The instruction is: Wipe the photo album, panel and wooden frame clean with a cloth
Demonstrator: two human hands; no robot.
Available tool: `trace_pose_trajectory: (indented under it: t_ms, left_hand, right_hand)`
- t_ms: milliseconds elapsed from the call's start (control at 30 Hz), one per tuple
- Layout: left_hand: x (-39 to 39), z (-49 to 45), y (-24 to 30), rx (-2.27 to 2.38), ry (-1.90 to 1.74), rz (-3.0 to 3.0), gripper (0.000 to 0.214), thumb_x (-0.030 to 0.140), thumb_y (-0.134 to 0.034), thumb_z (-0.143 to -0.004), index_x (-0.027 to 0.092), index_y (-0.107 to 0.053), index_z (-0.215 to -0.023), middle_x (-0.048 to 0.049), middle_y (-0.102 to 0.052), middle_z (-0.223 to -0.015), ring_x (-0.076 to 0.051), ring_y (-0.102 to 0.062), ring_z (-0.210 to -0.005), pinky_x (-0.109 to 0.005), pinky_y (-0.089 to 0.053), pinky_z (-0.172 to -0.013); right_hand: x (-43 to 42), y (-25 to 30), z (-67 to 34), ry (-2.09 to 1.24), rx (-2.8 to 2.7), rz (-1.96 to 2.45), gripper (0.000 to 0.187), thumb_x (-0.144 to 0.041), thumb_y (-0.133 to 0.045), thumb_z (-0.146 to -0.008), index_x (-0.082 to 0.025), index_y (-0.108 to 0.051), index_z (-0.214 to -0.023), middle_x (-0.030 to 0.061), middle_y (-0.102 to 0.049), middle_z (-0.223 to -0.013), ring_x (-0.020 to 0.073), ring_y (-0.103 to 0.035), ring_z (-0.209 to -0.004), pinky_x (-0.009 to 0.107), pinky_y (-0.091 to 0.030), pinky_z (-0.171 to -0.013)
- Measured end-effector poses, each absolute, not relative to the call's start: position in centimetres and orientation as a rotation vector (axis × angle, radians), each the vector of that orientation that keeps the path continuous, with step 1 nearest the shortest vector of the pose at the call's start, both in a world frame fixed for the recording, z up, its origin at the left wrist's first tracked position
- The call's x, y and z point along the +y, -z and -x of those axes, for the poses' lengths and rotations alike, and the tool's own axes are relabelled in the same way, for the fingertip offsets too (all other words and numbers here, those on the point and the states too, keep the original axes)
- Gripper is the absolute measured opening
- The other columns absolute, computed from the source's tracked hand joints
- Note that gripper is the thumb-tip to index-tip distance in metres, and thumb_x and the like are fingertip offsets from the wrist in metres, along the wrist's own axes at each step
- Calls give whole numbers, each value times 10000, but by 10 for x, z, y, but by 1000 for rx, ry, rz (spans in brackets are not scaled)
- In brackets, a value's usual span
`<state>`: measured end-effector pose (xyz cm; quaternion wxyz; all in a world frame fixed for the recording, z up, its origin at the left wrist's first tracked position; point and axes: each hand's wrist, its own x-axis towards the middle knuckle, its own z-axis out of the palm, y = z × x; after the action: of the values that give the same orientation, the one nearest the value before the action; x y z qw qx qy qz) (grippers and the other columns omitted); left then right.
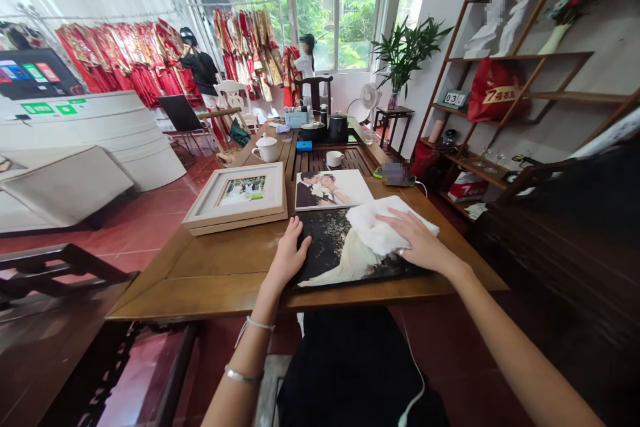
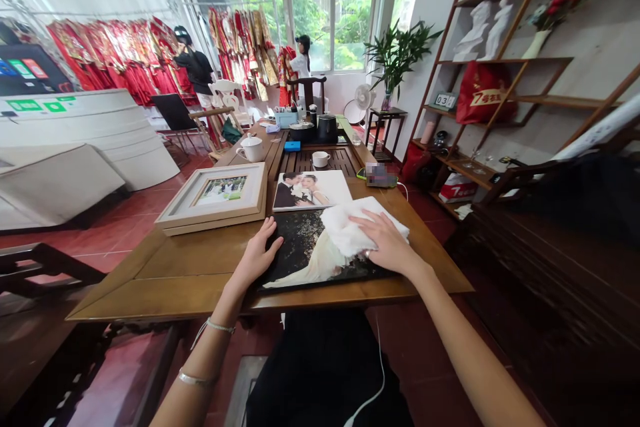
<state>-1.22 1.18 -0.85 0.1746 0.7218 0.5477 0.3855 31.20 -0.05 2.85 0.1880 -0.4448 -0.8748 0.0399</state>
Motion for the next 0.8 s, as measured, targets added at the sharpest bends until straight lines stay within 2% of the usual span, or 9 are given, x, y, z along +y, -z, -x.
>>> trace_pose_trajectory:
  t_ms: [100, 200, 300, 400, 500, 633, 800]
  left_hand:
    - [12, 13, 11, 1526, -1102, -2041, 471, 308, -494, -851, 130, -514, -1287, -150, -385, -1467, -244, -271, -1400, -450, -238, -1151]
    - [11, 12, 12, 1528, -1108, -2035, 468, 301, -493, -856, 131, -510, -1291, -156, -385, -1466, -247, -272, -1400, -456, -237, -1150]
    - [10, 10, 12, 1546, -1124, -2043, 444, 280, -500, -857, 143, -521, -1279, -152, -402, -1458, -253, -292, -1392, -464, -247, -1146]
    - [9, 8, 11, 1583, -1112, -2057, 436, 267, -485, -865, 106, -523, -1269, -187, -401, -1449, -271, -303, -1386, -475, -259, -1138]
    - [10, 7, 10, 1592, -1086, -2068, 434, 265, -471, -871, 91, -523, -1266, -198, -393, -1451, -272, -295, -1390, -471, -261, -1137]
    - [12, 8, 10, 1549, -1090, -2071, 423, 246, -466, -868, 131, -524, -1271, -156, -405, -1458, -249, -279, -1399, -455, -261, -1141]
    - [9, 8, 6, 1511, -1126, -2113, 400, 253, -461, -870, 140, -554, -1242, -144, -483, -1404, -243, -371, -1360, -452, -308, -1123]
  right_hand:
    - [27, -29, -299, -72, -2417, 1362, 603, -156, -492, -716, -204, -514, -1316, 79, -464, -1423, 319, -302, -1349, 594, -208, -1079]
    - [37, -31, -287, -54, -2412, 1413, 551, -181, -487, -734, -190, -544, -1282, 88, -466, -1421, 340, -284, -1349, 624, -196, -1067]
    - [23, -30, -285, -43, -2443, 1366, 577, -133, -481, -677, -206, -573, -1242, 68, -472, -1419, 335, -267, -1360, 630, -170, -1074]
    - [-11, -29, -291, -49, -2480, 1265, 676, -85, -468, -607, -226, -553, -1263, 35, -455, -1433, 310, -254, -1376, 604, -153, -1097]
    - [-49, -32, -299, -102, -2538, 1183, 767, -63, -454, -572, -297, -517, -1300, -15, -438, -1444, 289, -232, -1392, 591, -136, -1110]
    - [-77, -37, -308, -194, -2591, 1149, 759, -50, -443, -594, -347, -522, -1287, -54, -430, -1446, 261, -216, -1406, 557, -140, -1126]
    - [-56, -36, -317, -238, -2538, 1190, 701, -73, -447, -630, -320, -542, -1279, -26, -462, -1427, 255, -261, -1391, 530, -166, -1133]
